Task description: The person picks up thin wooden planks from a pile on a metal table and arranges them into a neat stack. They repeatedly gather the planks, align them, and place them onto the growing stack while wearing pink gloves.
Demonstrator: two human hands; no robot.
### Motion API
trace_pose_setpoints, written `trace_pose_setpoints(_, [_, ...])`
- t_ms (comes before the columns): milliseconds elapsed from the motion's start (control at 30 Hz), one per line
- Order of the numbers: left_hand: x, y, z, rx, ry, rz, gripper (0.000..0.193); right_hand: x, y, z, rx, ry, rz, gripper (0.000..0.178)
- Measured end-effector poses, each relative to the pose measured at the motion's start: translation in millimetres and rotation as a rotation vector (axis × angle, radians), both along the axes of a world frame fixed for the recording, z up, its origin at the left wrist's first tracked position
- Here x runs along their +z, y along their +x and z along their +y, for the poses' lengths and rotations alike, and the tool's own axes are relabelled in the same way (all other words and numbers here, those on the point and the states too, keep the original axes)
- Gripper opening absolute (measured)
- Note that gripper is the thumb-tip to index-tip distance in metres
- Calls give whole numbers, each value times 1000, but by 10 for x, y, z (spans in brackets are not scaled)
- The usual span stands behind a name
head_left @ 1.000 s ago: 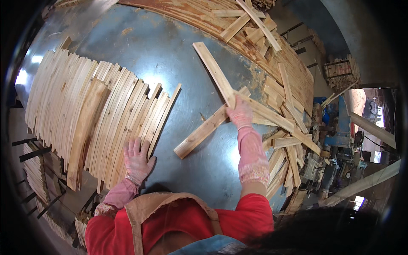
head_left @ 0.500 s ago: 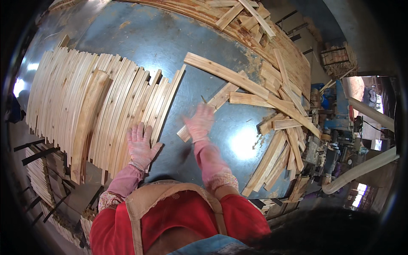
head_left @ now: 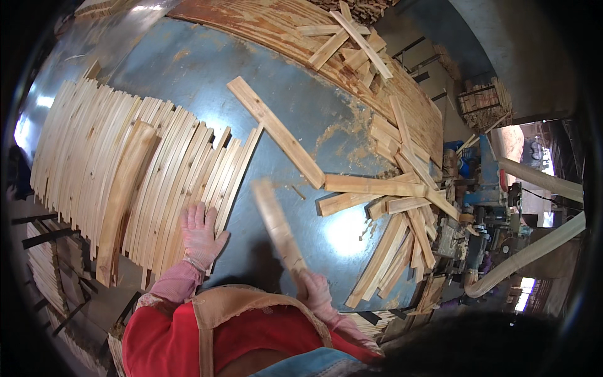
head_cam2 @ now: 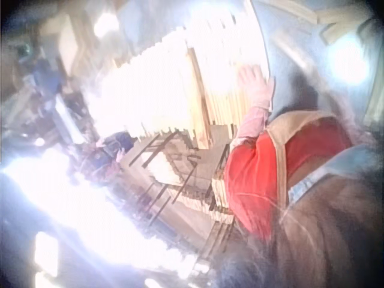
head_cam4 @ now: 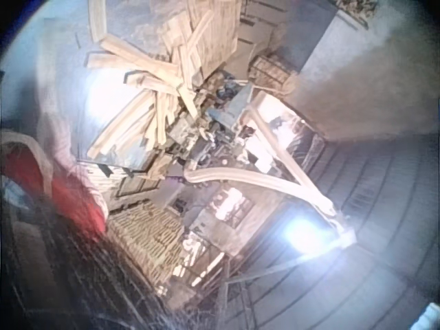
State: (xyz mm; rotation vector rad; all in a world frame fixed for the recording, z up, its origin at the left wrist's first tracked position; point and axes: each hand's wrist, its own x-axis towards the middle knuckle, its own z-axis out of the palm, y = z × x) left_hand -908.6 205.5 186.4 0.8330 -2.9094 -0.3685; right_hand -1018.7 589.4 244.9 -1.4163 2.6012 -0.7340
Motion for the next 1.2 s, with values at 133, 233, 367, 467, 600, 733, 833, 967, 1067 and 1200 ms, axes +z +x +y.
trace_pose_setpoints(133, [-39, 3, -2, -3, -16, 46, 82, 393, -328, -74, 58, 62, -159, 62])
trace_pose_setpoints(233, [-43, -46, -1, -4, -32, 31, 81, 479, -785, -162, -136, 174, -131, 61])
trace_pose_setpoints(367, [-17, -28, -3, 34, 44, -18, 82, 737, -2087, -976, -405, 167, -210, 57])
trace_pose_setpoints(467, [9, -35, 1, 19, -25, 2, 82, 759, -3454, -1884, -475, -6, 17, 75])
trace_pose_setpoints(600, [21, -7, -15, 11, 1, 66, 80, 643, -4224, -2768, -430, 37, 32, 82])
trace_pose_setpoints(733, [35, -11, -12, 31, 60, 42, 80, -515, -3449, -2833, -216, 281, -111, 95])
trace_pose_setpoints(833, [22, 8, 7, 45, 36, 50, 79, -635, -2812, -2574, -253, 435, -84, 92])
trace_pose_setpoints(967, [101, -23, -15, 20, 25, 28, 79, -1008, -2544, -1785, -455, -39, -1014, 69])
trace_pose_setpoints(1067, [1, 7, -1, 52, 29, -20, 82, -883, -2122, -1390, -620, -409, -1655, 56])
trace_pose_setpoints(1200, [116, -37, -14, 12, 4, -106, 80, -1172, -1388, -1120, -614, -595, -1572, 46])
